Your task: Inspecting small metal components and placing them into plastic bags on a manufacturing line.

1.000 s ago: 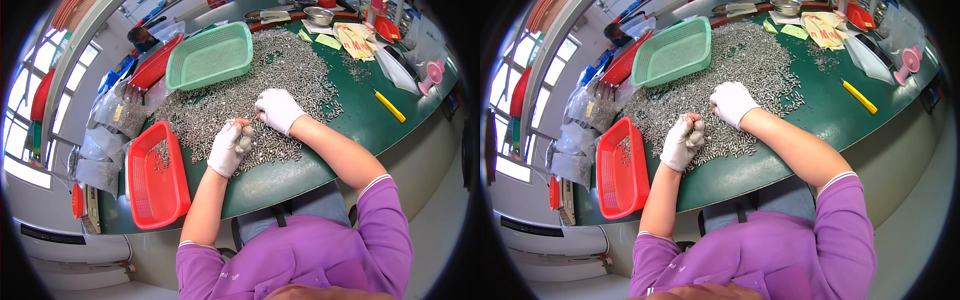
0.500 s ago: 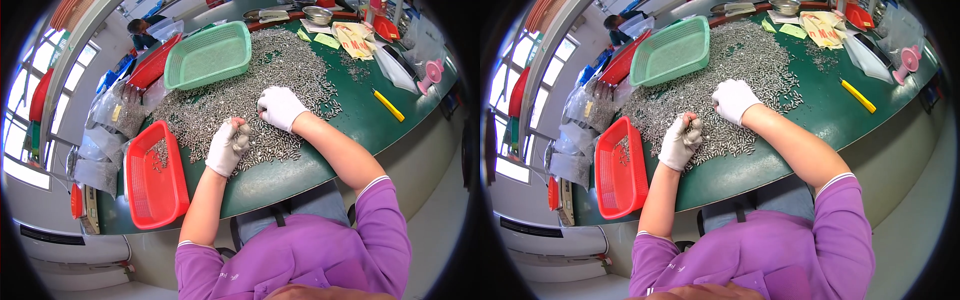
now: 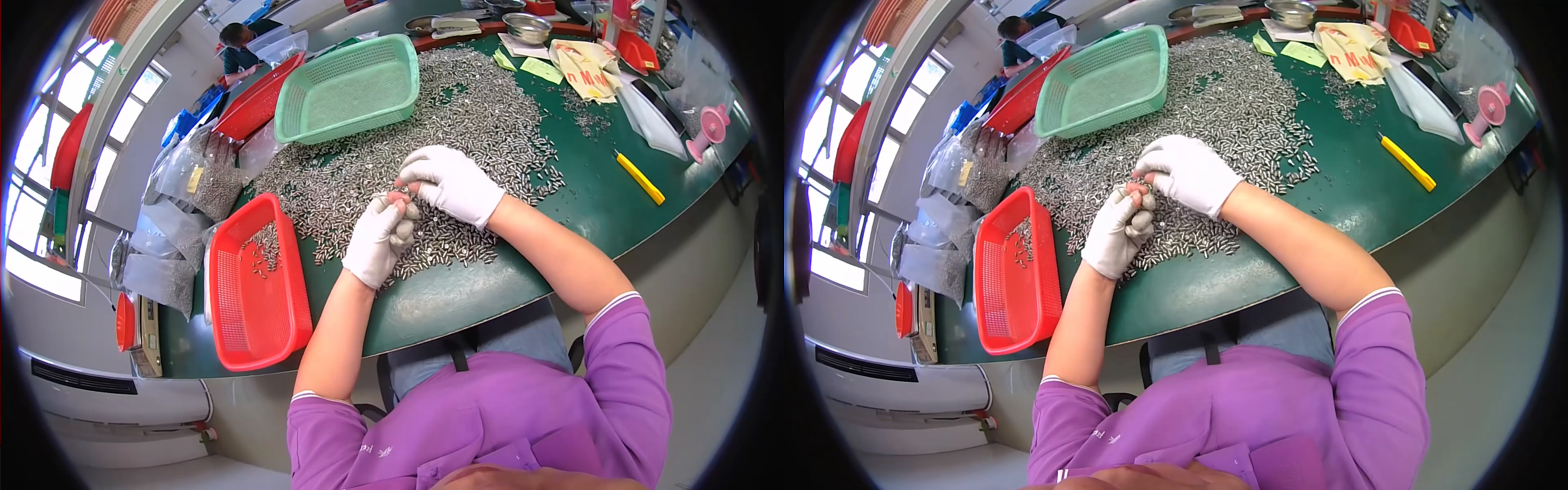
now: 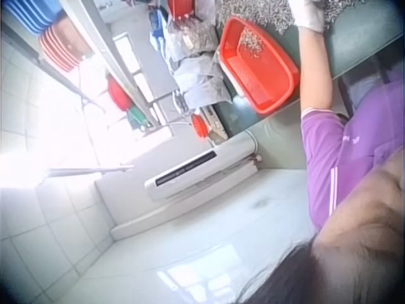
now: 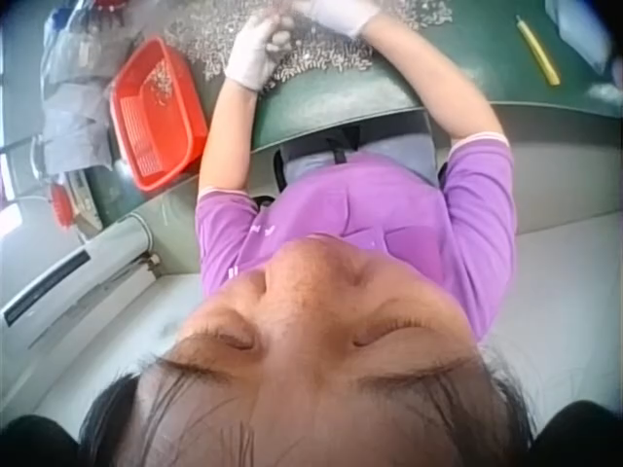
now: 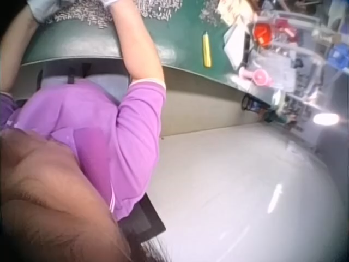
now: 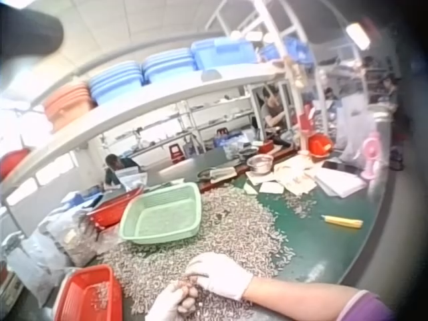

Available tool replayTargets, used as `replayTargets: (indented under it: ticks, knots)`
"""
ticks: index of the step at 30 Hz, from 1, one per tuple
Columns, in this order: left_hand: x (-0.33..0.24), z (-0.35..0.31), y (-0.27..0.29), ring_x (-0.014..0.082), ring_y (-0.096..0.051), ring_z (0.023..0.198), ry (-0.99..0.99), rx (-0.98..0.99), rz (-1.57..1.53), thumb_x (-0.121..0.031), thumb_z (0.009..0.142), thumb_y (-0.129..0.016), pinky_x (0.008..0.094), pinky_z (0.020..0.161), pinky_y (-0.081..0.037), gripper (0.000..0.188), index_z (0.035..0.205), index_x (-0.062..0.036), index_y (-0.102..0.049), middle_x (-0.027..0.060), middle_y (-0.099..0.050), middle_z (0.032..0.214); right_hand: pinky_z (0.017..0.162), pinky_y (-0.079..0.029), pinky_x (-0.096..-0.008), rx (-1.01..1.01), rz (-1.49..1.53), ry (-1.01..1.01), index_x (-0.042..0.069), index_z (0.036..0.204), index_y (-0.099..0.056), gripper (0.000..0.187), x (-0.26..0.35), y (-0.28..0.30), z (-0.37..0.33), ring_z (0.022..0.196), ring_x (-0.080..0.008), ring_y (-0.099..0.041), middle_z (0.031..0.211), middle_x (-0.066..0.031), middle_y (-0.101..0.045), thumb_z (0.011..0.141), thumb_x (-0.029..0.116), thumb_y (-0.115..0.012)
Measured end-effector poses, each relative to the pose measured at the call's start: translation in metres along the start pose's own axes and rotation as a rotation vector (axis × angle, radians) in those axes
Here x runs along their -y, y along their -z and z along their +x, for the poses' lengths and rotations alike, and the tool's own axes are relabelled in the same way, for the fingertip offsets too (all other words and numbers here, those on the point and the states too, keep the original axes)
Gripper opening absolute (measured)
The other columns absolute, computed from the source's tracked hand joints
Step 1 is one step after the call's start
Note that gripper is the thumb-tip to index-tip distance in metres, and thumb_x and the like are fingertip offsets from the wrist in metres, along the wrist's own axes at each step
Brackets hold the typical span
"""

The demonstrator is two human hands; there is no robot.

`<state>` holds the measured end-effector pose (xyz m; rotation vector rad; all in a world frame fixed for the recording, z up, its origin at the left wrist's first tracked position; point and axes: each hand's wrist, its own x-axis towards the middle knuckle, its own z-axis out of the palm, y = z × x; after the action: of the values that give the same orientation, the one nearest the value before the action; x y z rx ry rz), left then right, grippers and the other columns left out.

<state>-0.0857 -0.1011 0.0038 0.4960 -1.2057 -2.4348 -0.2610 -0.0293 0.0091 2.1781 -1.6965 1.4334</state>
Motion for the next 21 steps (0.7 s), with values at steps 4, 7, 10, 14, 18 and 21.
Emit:
replayTargets:
  ticks: [4,7,10,14,18,21]
  knots:
    - [-0.001,-0.001,-0.006,0.0045,-0.039,0.056,0.010,-0.041,0.005,-0.021,0.092,-0.055,0.0173,0.050,-0.032,0.013,0.098,-0.0099,-0.053,0.0010,-0.053,0.084,0.082,-0.048,-0.0371,0.157,-0.416,-0.027,0.016,0.087,-0.070,0.019,-0.013,0.000,-0.009,0.092,-0.0243,-0.060,0.096,-0.0045,-0.065,0.074,0.028,-0.064]
    - [0.001,-0.001,-0.002,0.0066,-0.044,0.056,0.007,-0.050,-0.013,-0.026,0.092,-0.055,0.0201,0.050,-0.034,0.020,0.100,-0.0084,-0.051,0.0023,-0.056,0.082,0.081,-0.048,-0.0382,0.217,-0.401,-0.039,0.017,0.080,-0.071,0.014,-0.014,-0.002,-0.005,0.092,-0.0246,-0.060,0.095,-0.0036,-0.066,0.074,0.026,-0.063]
    - [0.001,0.000,-0.001,0.0068,-0.043,0.056,0.020,-0.047,-0.018,-0.029,0.092,-0.056,0.0203,0.050,-0.034,0.023,0.100,-0.0085,-0.052,0.0022,-0.056,0.082,0.077,-0.048,-0.0394,0.201,-0.465,-0.066,0.017,0.074,-0.070,0.012,-0.007,-0.008,-0.004,0.089,-0.0247,-0.061,0.088,-0.0051,-0.066,0.074,0.024,-0.061]
    - [0.001,0.000,0.001,0.0073,-0.043,0.056,0.031,-0.043,-0.049,-0.030,0.092,-0.056,0.0209,0.050,-0.034,0.024,0.100,-0.0081,-0.053,0.0027,-0.056,0.082,0.072,-0.049,-0.0411,0.201,-0.500,-0.083,0.016,0.075,-0.069,0.013,-0.009,-0.007,-0.004,0.083,-0.0268,-0.062,0.081,-0.0076,-0.064,0.077,0.021,-0.058]
    - [0.001,0.000,0.004,0.0086,-0.041,0.058,0.013,-0.053,-0.079,-0.027,0.094,-0.051,0.0204,0.054,-0.035,0.020,0.102,-0.0087,-0.053,0.0042,-0.053,0.087,0.069,-0.049,-0.0411,0.144,-0.440,-0.132,0.016,0.076,-0.069,0.011,-0.016,0.004,-0.005,0.081,-0.0285,-0.061,0.080,-0.0078,-0.064,0.077,0.021,-0.059]
    - [0.000,0.000,0.005,0.0087,-0.042,0.059,0.006,-0.055,-0.104,-0.026,0.094,-0.050,0.0205,0.055,-0.036,0.021,0.104,-0.0075,-0.053,0.0048,-0.053,0.087,0.070,-0.049,-0.0405,0.242,-0.460,-0.088,0.019,0.077,-0.069,0.010,-0.010,0.005,-0.006,0.082,-0.0279,-0.061,0.082,-0.0073,-0.063,0.075,0.023,-0.061]
